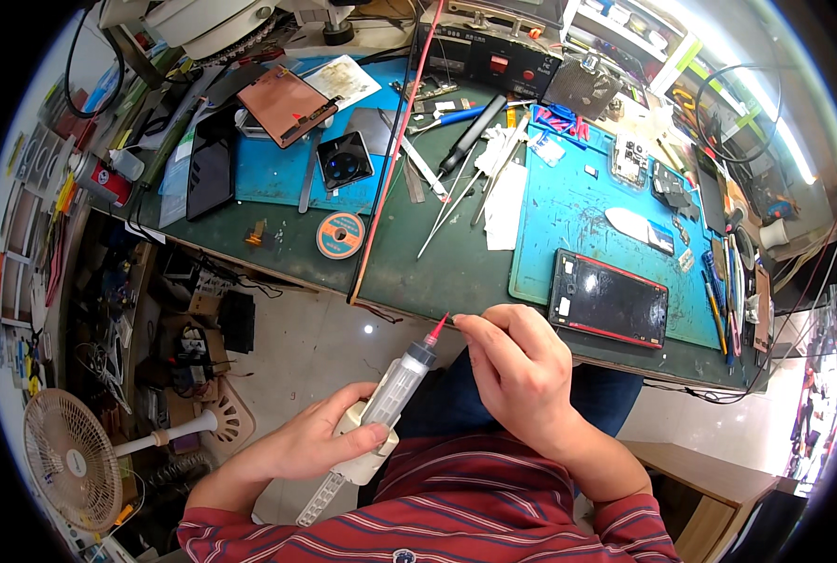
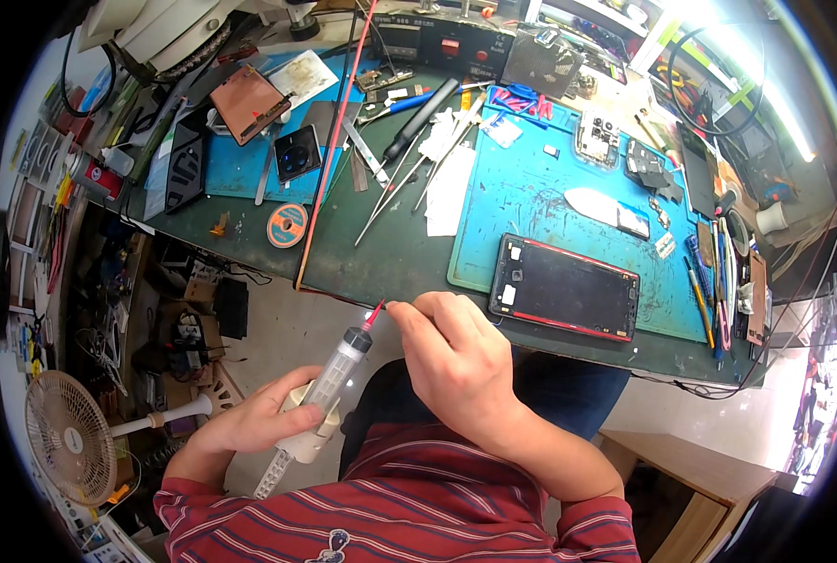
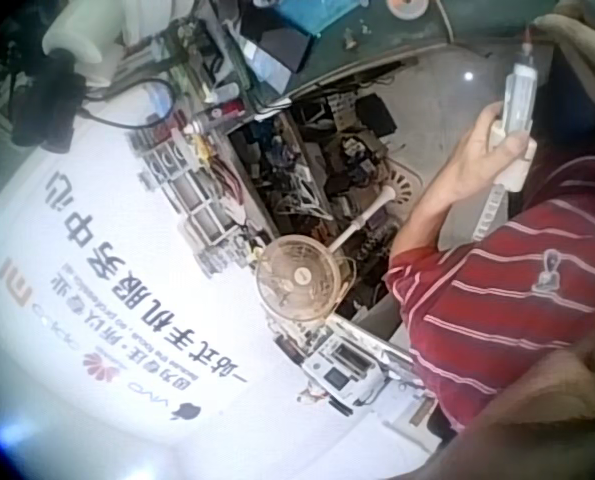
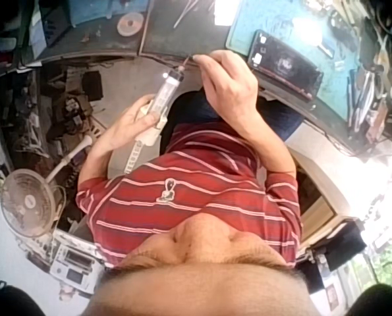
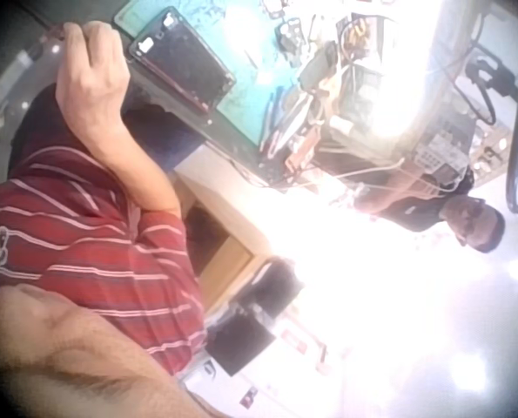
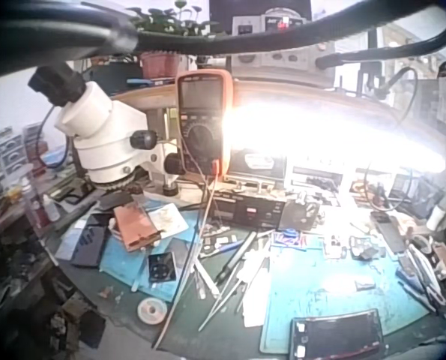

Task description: The person applies adhesive to the edges of a smartphone frame using a syringe-like tool. They hold the phone steady with one hand while carefully dispensing the adhesive along the perimeter.

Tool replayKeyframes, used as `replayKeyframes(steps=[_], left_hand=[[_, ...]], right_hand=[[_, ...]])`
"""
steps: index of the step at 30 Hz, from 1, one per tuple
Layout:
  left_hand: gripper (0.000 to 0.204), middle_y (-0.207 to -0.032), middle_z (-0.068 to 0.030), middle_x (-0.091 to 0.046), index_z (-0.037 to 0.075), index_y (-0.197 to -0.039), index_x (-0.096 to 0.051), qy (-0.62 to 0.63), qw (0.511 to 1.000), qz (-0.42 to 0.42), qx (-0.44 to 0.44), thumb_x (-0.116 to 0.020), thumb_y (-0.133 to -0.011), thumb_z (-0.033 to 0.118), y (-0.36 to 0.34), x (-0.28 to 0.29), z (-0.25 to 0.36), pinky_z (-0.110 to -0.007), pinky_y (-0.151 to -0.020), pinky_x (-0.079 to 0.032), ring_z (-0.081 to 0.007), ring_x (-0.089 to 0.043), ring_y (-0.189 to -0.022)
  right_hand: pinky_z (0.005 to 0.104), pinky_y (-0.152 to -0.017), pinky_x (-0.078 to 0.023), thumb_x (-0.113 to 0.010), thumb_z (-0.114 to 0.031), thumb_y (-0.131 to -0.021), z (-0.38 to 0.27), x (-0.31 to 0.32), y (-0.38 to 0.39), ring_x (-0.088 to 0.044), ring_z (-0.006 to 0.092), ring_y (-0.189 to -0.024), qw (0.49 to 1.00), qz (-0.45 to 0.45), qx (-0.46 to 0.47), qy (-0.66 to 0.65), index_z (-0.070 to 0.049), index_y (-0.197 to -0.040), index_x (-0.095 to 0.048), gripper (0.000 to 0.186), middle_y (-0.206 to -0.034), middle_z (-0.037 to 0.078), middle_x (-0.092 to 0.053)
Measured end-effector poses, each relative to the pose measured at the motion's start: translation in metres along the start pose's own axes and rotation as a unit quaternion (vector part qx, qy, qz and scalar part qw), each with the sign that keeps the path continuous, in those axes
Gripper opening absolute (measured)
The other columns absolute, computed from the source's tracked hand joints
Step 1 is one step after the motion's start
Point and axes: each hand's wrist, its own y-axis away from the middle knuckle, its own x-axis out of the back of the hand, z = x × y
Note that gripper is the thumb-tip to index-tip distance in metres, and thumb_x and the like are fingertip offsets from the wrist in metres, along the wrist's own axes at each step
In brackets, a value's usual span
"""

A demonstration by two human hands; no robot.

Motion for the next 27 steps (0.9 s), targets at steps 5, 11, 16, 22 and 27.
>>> replayKeyframes(steps=[5,11,16,22,27], left_hand=[[0.075,-0.121,-0.0161,-0.062,-0.006,-0.145,-0.038,0.0,1.0,0.004,-0.004,-0.062,-0.097,0.046,0.0003,-0.0009,0.0001,-0.033,-0.093,-0.05,-0.0192,-0.062,-0.111],[0.074,-0.121,-0.0162,-0.062,-0.005,-0.145,-0.039,-0.004,1.0,0.008,0.001,-0.063,-0.096,0.045,0.0008,-0.0019,0.003,-0.034,-0.093,-0.05,-0.0193,-0.061,-0.111],[0.073,-0.121,-0.016,-0.063,-0.004,-0.145,-0.039,-0.003,1.0,0.008,0.005,-0.063,-0.096,0.046,0.0005,-0.0016,0.0012,-0.034,-0.093,-0.05,-0.0195,-0.062,-0.111],[0.073,-0.12,-0.0156,-0.063,-0.004,-0.144,-0.04,-0.011,1.0,0.013,0.004,-0.063,-0.096,0.045,0.002,-0.0021,0.0063,-0.034,-0.093,-0.05,-0.0194,-0.062,-0.11],[0.072,-0.12,-0.0156,-0.064,-0.004,-0.144,-0.04,-0.001,1.0,0.013,0.0,-0.062,-0.097,0.045,0.0025,-0.0031,0.0041,-0.034,-0.092,-0.05,-0.019,-0.062,-0.11]], right_hand=[[0.0318,-0.06,-0.049,-0.069,0.006,-0.07,-0.0001,0.0015,-0.0017,-0.059,0.0205,-0.07,1.0,-0.009,0.002,0.001,-0.002,-0.1,-0.07,0.031,-0.085,0.005,-0.058],[0.0315,-0.06,-0.049,-0.069,0.006,-0.071,0.0014,0.0013,-0.0014,-0.059,0.0203,-0.071,1.0,-0.004,0.006,-0.002,-0.002,-0.1,-0.07,0.031,-0.086,0.005,-0.059],[0.0313,-0.061,-0.05,-0.069,0.006,-0.071,0.0005,0.0023,-0.0018,-0.059,0.0203,-0.071,1.0,-0.013,0.004,-0.001,-0.002,-0.101,-0.07,0.031,-0.086,0.005,-0.058],[0.0305,-0.064,-0.051,-0.067,0.006,-0.07,-0.0022,0.004,-0.003,-0.059,0.0203,-0.074,0.999,-0.04,0.013,0.029,0.0,-0.103,-0.069,0.034,-0.089,0.007,-0.057],[0.0295,-0.066,-0.051,-0.067,0.003,-0.071,-0.0026,0.0085,-0.0068,-0.058,0.0205,-0.076,0.994,-0.086,0.035,0.054,0.002,-0.106,-0.068,0.035,-0.09,0.008,-0.055]])
